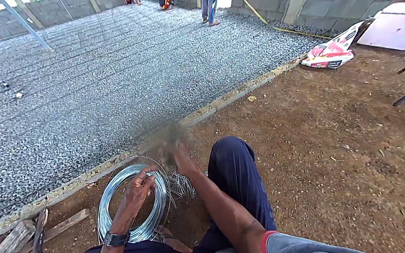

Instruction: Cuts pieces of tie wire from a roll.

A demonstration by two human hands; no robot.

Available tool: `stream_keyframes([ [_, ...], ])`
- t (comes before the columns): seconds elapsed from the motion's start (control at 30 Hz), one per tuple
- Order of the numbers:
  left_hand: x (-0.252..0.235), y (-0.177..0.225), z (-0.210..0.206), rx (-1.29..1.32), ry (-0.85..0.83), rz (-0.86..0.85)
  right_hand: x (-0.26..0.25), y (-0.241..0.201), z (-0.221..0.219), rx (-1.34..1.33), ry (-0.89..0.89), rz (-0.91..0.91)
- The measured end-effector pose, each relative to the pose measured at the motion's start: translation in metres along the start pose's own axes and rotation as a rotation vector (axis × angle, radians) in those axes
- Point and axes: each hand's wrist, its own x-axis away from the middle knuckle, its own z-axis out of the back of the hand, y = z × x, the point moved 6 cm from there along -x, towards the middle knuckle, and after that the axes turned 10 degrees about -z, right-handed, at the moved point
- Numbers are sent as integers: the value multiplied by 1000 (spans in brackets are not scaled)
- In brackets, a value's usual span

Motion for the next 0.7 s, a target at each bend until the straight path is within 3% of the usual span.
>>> stream_keyframes([
  [0.7,2,6,2,-31,37,-19,6,-2,-5,-16,13,1],
])
